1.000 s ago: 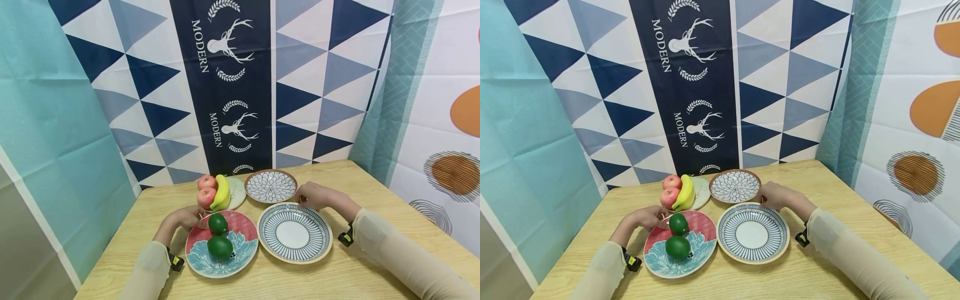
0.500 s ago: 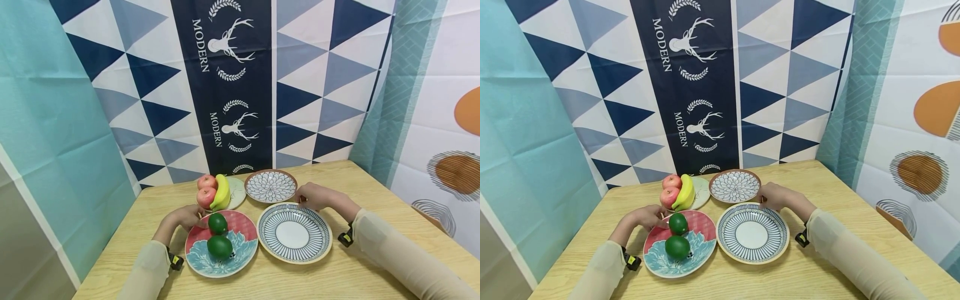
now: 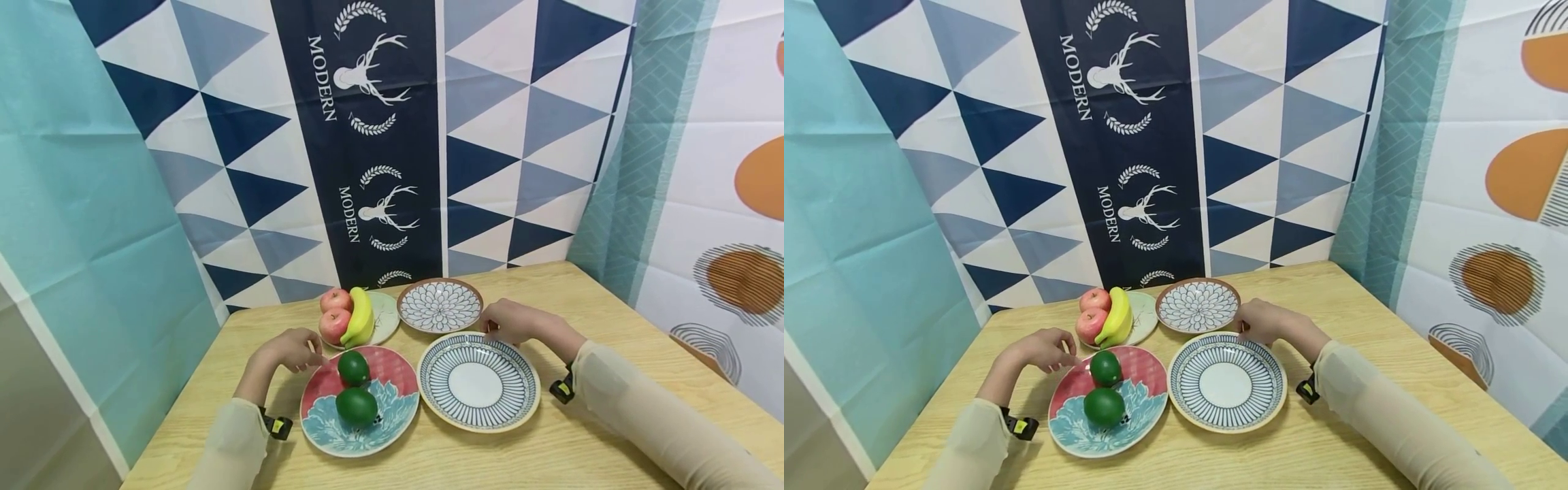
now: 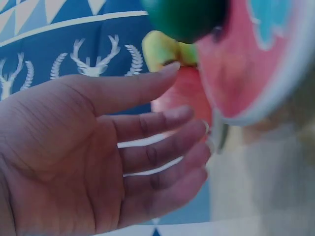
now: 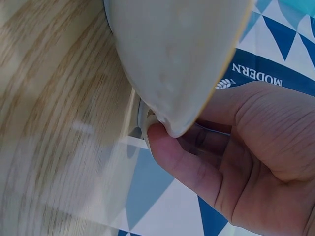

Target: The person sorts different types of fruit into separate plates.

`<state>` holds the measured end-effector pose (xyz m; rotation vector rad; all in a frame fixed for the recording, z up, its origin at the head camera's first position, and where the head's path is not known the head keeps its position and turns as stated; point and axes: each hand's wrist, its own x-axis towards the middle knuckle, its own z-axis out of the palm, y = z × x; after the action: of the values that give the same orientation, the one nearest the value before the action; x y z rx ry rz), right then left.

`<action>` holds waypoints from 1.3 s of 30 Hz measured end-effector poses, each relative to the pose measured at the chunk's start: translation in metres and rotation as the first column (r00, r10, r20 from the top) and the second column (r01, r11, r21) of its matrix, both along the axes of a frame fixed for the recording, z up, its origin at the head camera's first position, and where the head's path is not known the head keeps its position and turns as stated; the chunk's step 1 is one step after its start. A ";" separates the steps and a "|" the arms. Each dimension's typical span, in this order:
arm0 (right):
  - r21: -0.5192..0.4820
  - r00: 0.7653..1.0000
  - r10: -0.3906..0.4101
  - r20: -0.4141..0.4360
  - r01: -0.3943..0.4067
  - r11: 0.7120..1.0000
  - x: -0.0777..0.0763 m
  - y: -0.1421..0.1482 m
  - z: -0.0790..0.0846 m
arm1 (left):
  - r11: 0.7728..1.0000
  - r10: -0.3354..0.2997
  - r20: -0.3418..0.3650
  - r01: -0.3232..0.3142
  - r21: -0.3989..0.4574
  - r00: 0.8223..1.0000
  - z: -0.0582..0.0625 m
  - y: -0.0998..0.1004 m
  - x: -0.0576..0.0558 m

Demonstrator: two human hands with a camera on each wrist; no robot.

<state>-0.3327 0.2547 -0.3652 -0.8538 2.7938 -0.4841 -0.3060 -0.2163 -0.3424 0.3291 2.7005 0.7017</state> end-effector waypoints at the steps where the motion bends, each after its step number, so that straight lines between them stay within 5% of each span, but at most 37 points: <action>1: -0.001 1.000 -0.008 0.006 0.008 1.000 0.000 -0.001 0.000 | 1.000 -0.003 -0.022 0.002 -0.009 1.000 0.004 0.001 0.003; 7: 0.001 1.000 0.008 -0.007 -0.008 1.000 0.002 -0.002 0.001 | 0.999 0.016 -0.121 -0.021 -0.041 0.993 0.027 0.014 0.014; 13: 0.033 0.999 0.027 -0.045 -0.025 0.999 0.002 -0.003 0.005 | 0.998 -0.016 -0.200 0.002 -0.070 0.980 0.030 0.033 0.011; 29: 0.035 0.997 0.040 -0.069 -0.037 0.999 0.005 -0.003 0.005 | 0.993 -0.050 -0.306 0.014 -0.120 0.951 0.041 0.065 -0.059; 39: 0.033 0.999 0.009 -0.049 -0.008 0.999 0.006 -0.005 0.005 | 0.983 0.059 -0.317 -0.110 -0.145 0.946 0.038 0.087 -0.085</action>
<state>-0.3269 0.2495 -0.3600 -0.8819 2.8327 -0.4206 -0.3905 -0.1295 -0.3045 0.3063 3.0657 0.4826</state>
